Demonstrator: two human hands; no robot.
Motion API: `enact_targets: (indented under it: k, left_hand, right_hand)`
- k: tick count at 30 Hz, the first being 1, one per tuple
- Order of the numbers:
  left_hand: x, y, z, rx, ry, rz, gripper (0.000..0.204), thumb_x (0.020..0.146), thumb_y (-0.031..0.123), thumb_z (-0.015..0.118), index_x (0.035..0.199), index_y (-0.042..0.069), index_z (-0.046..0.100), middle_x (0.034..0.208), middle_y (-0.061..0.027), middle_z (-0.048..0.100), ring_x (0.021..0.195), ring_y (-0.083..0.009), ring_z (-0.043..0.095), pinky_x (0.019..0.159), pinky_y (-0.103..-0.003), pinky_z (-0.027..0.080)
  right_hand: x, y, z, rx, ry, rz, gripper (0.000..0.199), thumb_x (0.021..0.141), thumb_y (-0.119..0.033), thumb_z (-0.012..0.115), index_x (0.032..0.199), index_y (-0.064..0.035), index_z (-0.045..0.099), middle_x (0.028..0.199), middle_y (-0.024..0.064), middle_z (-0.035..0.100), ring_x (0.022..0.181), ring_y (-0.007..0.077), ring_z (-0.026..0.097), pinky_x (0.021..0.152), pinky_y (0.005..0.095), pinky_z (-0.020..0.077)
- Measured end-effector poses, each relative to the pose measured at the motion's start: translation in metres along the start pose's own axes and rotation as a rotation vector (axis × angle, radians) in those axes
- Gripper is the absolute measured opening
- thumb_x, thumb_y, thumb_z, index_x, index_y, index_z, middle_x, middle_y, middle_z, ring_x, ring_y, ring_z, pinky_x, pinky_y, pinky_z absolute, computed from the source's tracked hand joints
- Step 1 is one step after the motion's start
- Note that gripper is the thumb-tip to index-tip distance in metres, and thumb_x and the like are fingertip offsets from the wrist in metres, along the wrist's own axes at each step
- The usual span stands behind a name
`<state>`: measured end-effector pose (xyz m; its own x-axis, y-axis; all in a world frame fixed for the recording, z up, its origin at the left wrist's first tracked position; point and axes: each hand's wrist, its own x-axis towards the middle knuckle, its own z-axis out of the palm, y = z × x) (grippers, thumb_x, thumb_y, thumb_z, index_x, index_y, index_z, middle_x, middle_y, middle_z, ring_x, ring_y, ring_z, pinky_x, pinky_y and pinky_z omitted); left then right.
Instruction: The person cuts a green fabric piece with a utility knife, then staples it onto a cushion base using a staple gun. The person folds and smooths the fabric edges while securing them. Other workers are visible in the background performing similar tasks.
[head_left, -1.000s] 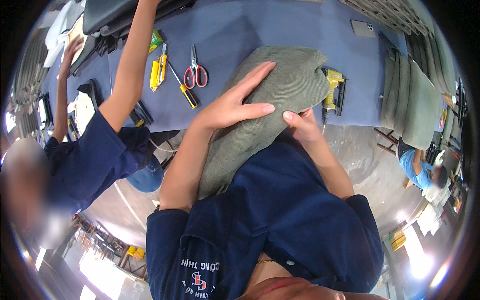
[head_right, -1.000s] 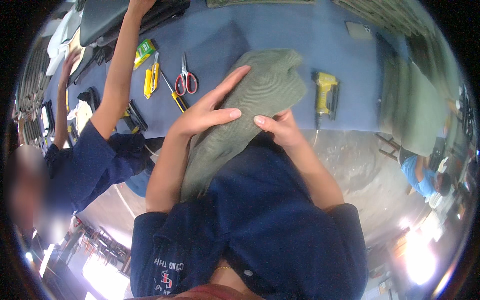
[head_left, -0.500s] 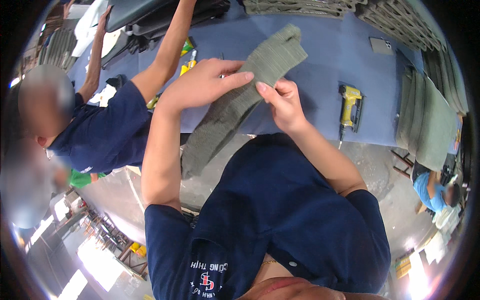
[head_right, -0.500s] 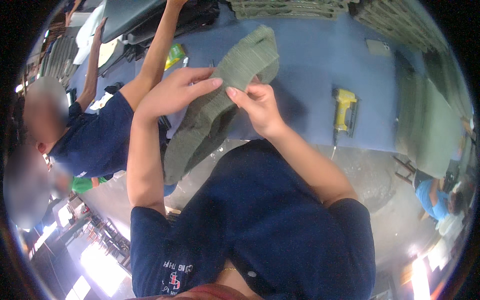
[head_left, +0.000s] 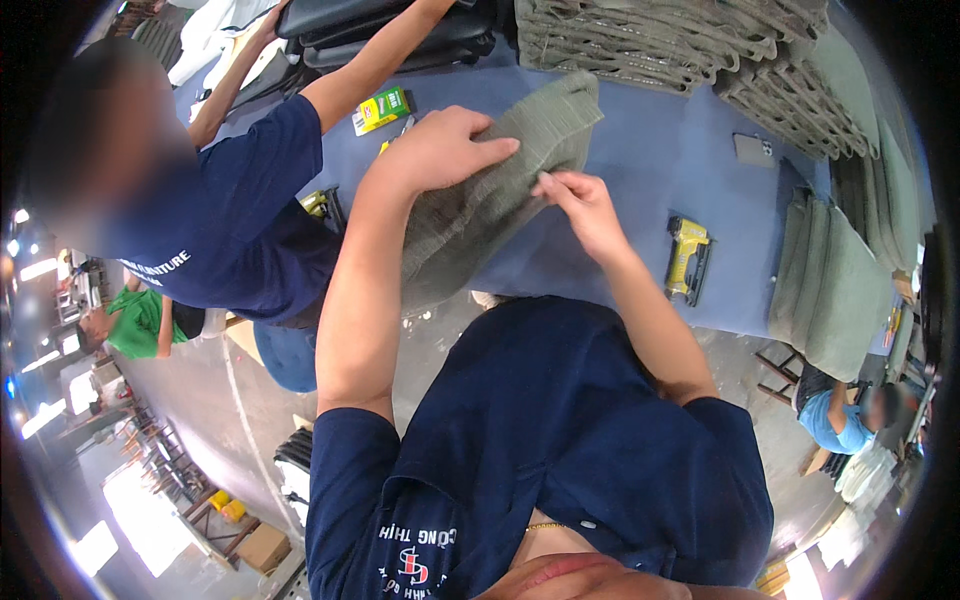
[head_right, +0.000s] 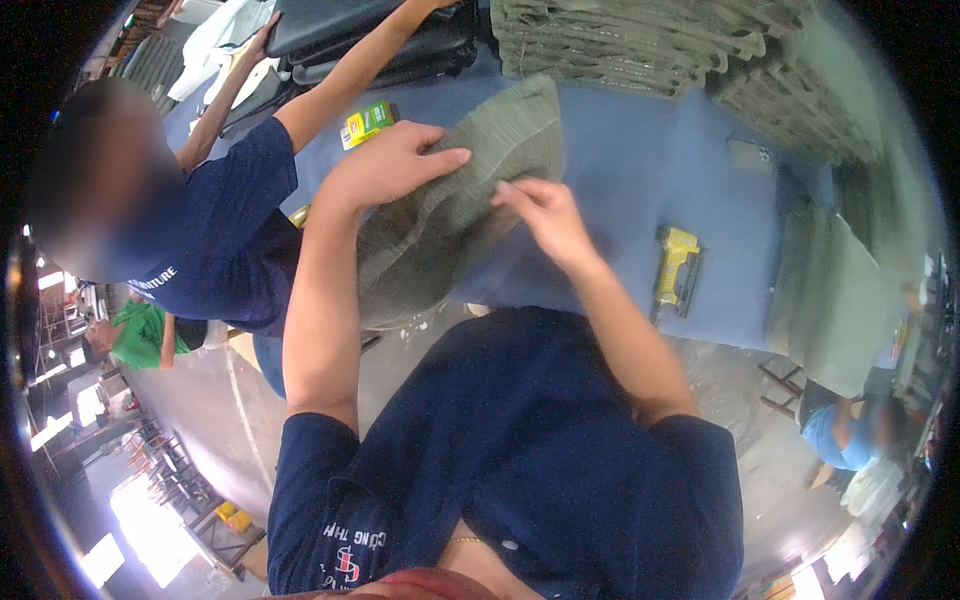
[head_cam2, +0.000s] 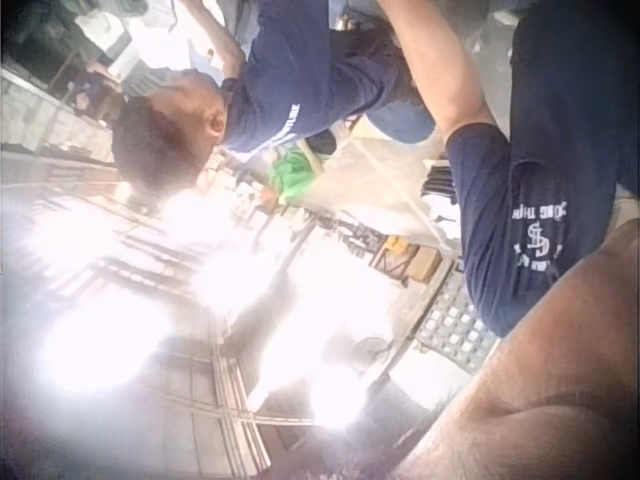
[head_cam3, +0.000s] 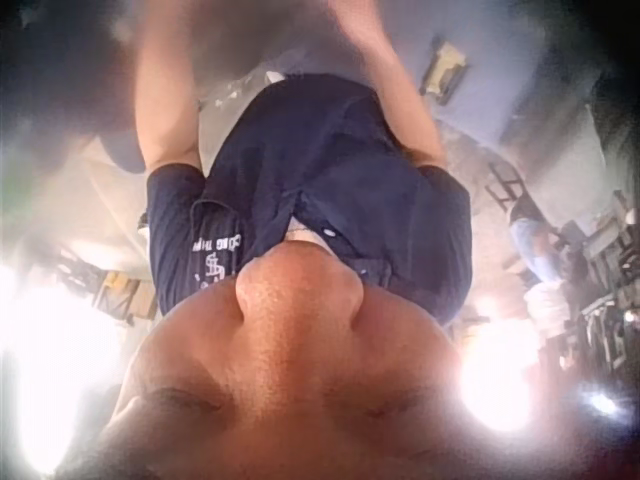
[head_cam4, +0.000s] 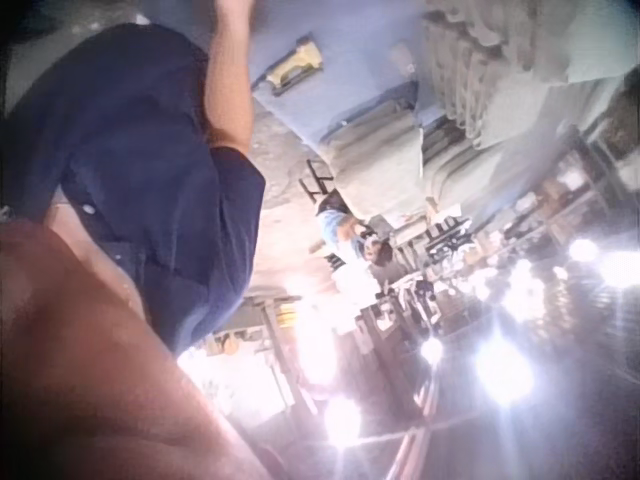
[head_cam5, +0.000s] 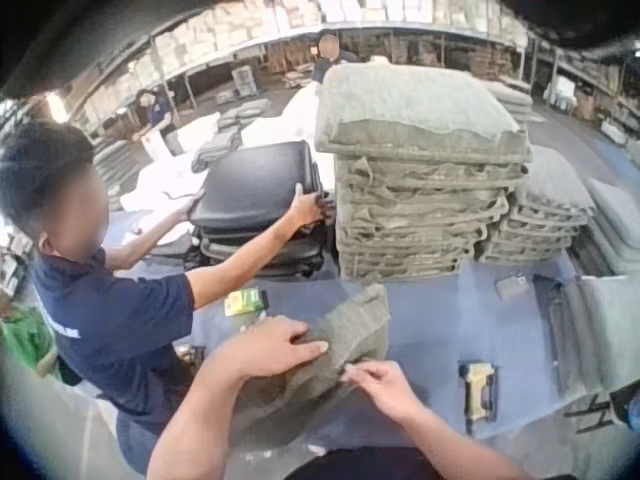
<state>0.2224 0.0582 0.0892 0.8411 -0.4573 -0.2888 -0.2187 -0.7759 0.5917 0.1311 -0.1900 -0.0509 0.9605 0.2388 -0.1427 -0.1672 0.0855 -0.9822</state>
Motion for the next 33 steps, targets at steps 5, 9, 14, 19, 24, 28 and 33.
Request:
enact_targets:
  k: [5, 9, 14, 19, 24, 28, 33]
  left_hand:
    - [-0.001, 0.018, 0.016, 0.006, 0.014, 0.008, 0.06, 0.097, 0.054, 0.079, 0.116, -0.003, 0.081, 0.111, -0.0289, 0.08, 0.108, -0.049, 0.076, 0.094, -0.052, 0.059]
    - [-0.011, 0.028, 0.022, 0.038, 0.059, -0.003, 0.064, 0.094, 0.056, 0.08, 0.121, -0.002, 0.08, 0.117, -0.0313, 0.079, 0.112, -0.0528, 0.074, 0.101, -0.055, 0.059]
    - [-0.019, 0.046, 0.029, 0.138, 0.086, -0.079, 0.059, 0.097, 0.052, 0.079, 0.12, -0.002, 0.08, 0.118, -0.0319, 0.078, 0.114, -0.0511, 0.075, 0.104, -0.057, 0.059]
    - [-0.023, 0.053, 0.028, 0.181, 0.076, -0.116, 0.058, 0.098, 0.05, 0.078, 0.121, -0.002, 0.079, 0.119, -0.0306, 0.079, 0.114, -0.05, 0.076, 0.104, -0.057, 0.06]
    - [-0.028, 0.052, 0.025, 0.189, 0.09, -0.144, 0.06, 0.098, 0.053, 0.077, 0.125, -0.001, 0.079, 0.12, -0.0299, 0.079, 0.118, -0.0496, 0.075, 0.105, -0.058, 0.06]
    - [-0.031, 0.051, 0.026, 0.253, 0.133, -0.11, 0.062, 0.097, 0.056, 0.076, 0.125, 0.001, 0.079, 0.122, -0.0282, 0.08, 0.118, -0.0483, 0.075, 0.104, -0.057, 0.06]
    - [-0.031, 0.047, 0.022, 0.267, 0.101, -0.096, 0.057, 0.097, 0.052, 0.077, 0.123, 0.001, 0.079, 0.121, -0.027, 0.079, 0.117, -0.0472, 0.075, 0.103, -0.056, 0.059]
  right_hand:
    - [-0.081, 0.148, -0.135, -0.475, 0.575, 0.198, 0.028, 0.103, -0.013, 0.074, 0.13, -0.0061, 0.08, 0.123, 0.0082, 0.082, 0.118, 0.0204, 0.073, 0.11, 0.0379, 0.0537]
    - [-0.168, 0.205, -0.194, -1.183, 0.958, 0.406, 0.074, 0.083, -0.011, 0.081, 0.155, -0.011, 0.06, 0.141, 0.0219, 0.072, 0.134, 0.0437, 0.065, 0.115, 0.0529, 0.0522]
    - [-0.18, 0.209, -0.208, -1.12, 0.803, 0.382, 0.094, 0.08, -0.005, 0.078, 0.167, -0.0146, 0.044, 0.143, 0.029, 0.07, 0.133, 0.0484, 0.068, 0.114, 0.0558, 0.0544]
    - [-0.128, 0.167, -0.208, -0.801, 0.888, 0.667, 0.1, 0.077, -0.01, 0.079, 0.169, -0.0152, 0.04, 0.142, 0.0283, 0.072, 0.128, 0.0458, 0.073, 0.111, 0.052, 0.0567]
    - [-0.114, 0.089, -0.181, 0.127, 0.651, 0.478, 0.059, 0.098, -0.026, 0.082, 0.148, -0.0045, 0.06, 0.127, 0.0177, 0.077, 0.076, 0.0234, 0.07, 0.078, 0.044, 0.0629]
    - [-0.114, -0.022, -0.073, 0.227, 0.37, 0.153, 0.043, 0.108, -0.024, 0.076, 0.143, -0.0011, 0.065, 0.119, 0.0134, 0.078, 0.061, 0.0138, 0.057, 0.062, 0.0333, 0.0576]
    - [-0.097, -0.095, 0.01, 0.127, 0.273, -0.079, 0.032, 0.109, -0.014, 0.075, 0.136, 0.0026, 0.07, 0.111, 0.0108, 0.08, 0.064, 0.0115, 0.061, 0.06, 0.0303, 0.0559]
